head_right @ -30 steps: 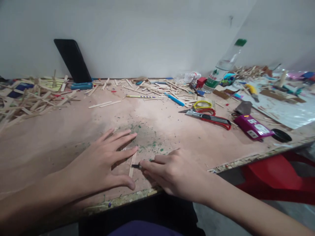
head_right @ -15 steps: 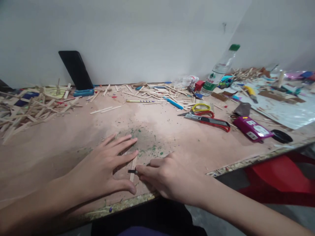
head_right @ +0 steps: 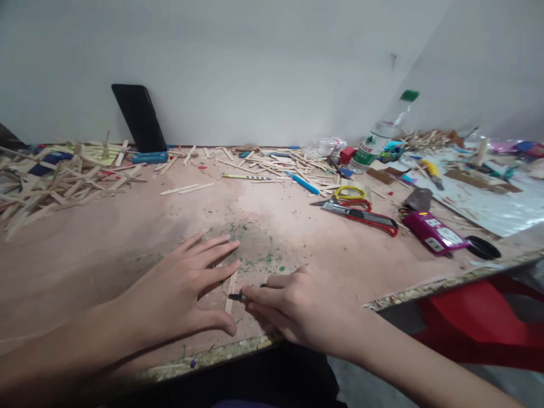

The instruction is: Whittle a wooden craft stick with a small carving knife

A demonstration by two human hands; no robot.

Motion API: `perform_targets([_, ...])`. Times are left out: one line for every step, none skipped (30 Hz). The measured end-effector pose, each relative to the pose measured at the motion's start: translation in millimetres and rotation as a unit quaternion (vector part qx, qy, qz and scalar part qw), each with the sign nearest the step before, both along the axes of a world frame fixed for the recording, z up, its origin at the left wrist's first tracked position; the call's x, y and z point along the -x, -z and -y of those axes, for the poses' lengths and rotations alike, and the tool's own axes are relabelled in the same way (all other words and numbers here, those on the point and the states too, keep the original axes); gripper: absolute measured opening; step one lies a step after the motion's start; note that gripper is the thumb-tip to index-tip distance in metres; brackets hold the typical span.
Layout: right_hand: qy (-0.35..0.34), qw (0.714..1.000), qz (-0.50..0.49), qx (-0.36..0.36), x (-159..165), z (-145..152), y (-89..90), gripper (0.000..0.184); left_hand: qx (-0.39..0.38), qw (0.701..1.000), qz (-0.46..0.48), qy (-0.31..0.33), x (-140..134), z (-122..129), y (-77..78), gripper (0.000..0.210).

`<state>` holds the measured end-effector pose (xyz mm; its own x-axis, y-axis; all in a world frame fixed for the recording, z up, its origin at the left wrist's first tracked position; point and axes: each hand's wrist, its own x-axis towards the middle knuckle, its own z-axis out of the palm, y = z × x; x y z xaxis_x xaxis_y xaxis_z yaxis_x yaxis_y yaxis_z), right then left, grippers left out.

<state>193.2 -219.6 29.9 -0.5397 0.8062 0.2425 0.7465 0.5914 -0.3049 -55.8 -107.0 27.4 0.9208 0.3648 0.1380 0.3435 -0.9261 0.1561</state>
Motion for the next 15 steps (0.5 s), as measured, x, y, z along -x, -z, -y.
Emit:
perform_targets([-0.004, 1.0, 0.003, -0.009, 1, -1, 0.7, 0.031, -0.002, 1.0, 0.0, 0.001, 0, -1, -0.3, 0.094])
perform_targets([-0.008, 1.0, 0.007, -0.019, 1, -1, 1.4, 0.031, -0.005, 1.0, 0.0, 0.002, 1, -1, -0.7, 0.094])
perform_targets([-0.01, 0.999, 0.011, -0.028, 2, -1, 1.9, 0.031, -0.008, 1.0, 0.0, 0.005, 1, -1, -1.2, 0.095])
perform_targets([-0.01, 0.999, 0.014, -0.037, 3, -2, 2.3, 0.03, -0.011, 1.0, 0.001, 0.008, 1, -2, -1.8, 0.095])
perform_targets([-0.007, 0.999, 0.016, -0.044, 3, -2, 2.4, 0.03, -0.015, 1.0, 0.004, 0.012, 1, -1, -2.4, 0.094])
perform_targets([-0.003, 0.999, 0.015, -0.049, 4, -1, 2.3, 0.03, -0.019, 1.0, 0.008, 0.016, 0, -1, -3.0, 0.093])
perform_targets([0.001, 0.999, 0.011, -0.051, 3, -1, 1.8, 0.03, -0.025, 0.999, 0.014, 0.02, 0, -1, -3.7, 0.093])
perform_targets([0.004, 0.999, 0.004, -0.052, 2, -1, 1.2, 0.031, -0.03, 0.999, 0.022, 0.023, 0, -1, -4.3, 0.093])
perform_targets([0.007, 0.999, -0.006, -0.052, 0, 0, 0.4, 0.031, -0.035, 0.999, 0.03, 0.025, 0, 0, -4.9, 0.094])
perform_targets([0.011, 0.999, -0.016, -0.051, -2, 1, -0.5, 0.032, -0.039, 0.998, 0.039, 0.028, 0, 0, -5.4, 0.095])
perform_targets([0.014, 0.998, -0.028, -0.049, -5, 2, -1.2, 0.032, -0.043, 0.997, 0.049, 0.03, 0, 1, -6.0, 0.096])
perform_targets([0.018, 0.998, -0.039, -0.048, -8, 3, -1.8, 0.033, -0.046, 0.997, 0.06, 0.03, 0, 1, -6.5, 0.096])
perform_targets([0.023, 0.997, -0.051, -0.047, -11, 5, -2.0, 0.033, -0.051, 0.996, 0.073, 0.028, 0, 1, -6.9, 0.091])
perform_targets([0.028, 0.997, -0.062, -0.046, -14, 6, -2.0, 0.034, -0.056, 0.994, 0.085, 0.026, 0, 0, -7.2, 0.081])
perform_targets([0.035, 0.996, -0.073, -0.045, -17, 8, -1.6, 0.034, -0.062, 0.993, 0.097, 0.025, 1, -1, -7.2, 0.066])
